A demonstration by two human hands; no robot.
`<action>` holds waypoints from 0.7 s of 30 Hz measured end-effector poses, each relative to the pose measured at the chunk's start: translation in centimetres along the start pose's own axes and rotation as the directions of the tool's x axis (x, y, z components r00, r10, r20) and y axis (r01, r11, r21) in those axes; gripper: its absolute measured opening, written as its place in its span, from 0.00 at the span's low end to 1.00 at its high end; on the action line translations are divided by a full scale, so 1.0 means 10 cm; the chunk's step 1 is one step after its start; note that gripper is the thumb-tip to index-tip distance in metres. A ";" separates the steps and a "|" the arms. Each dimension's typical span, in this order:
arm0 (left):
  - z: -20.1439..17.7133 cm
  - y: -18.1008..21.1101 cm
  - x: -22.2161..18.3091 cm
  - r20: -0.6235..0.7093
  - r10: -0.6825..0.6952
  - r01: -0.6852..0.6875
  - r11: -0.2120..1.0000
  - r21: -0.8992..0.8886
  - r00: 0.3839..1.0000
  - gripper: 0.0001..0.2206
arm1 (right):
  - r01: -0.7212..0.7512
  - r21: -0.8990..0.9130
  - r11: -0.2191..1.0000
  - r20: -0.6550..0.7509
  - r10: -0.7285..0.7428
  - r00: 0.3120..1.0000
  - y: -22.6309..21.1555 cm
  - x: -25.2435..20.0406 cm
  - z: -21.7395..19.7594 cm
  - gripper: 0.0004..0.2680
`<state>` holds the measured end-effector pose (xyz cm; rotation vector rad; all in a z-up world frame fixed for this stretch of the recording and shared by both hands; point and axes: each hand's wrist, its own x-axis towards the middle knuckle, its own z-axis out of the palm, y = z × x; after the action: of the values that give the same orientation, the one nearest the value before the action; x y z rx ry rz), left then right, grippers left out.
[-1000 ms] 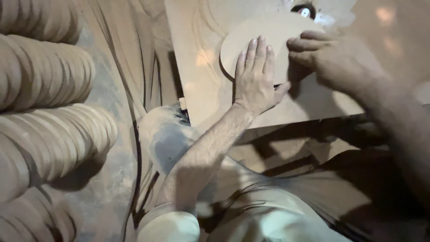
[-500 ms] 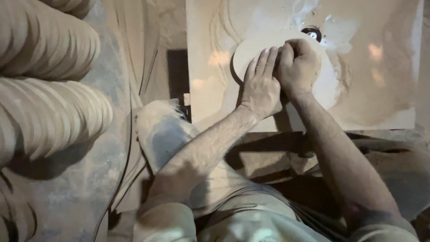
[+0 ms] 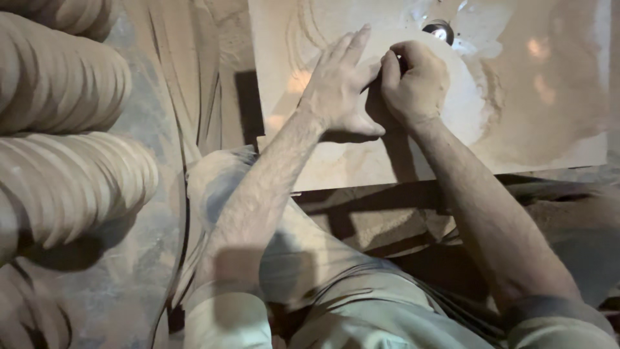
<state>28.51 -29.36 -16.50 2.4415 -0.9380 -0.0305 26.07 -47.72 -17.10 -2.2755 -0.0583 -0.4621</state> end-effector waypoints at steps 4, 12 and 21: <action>-0.02 0.12 -0.08 -0.040 -0.078 0.079 0.996 0.030 0.996 0.50 | 0.048 -0.032 0.998 0.036 -0.047 0.998 -0.01 0.03 0.01 0.03; -0.02 0.36 -0.15 -0.048 -0.293 0.295 0.955 0.029 0.955 0.52 | 0.113 -0.034 0.993 0.109 -0.109 0.988 0.04 0.13 0.08 0.05; -0.01 0.66 -0.14 -0.115 -0.433 0.442 0.895 0.060 0.894 0.52 | 0.250 -0.098 0.963 0.125 -0.238 0.963 0.18 0.29 0.20 0.04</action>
<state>23.41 -32.53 -13.46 2.6580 -0.3345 -0.0289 29.73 -47.80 -18.57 -2.4156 -0.3832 -0.4743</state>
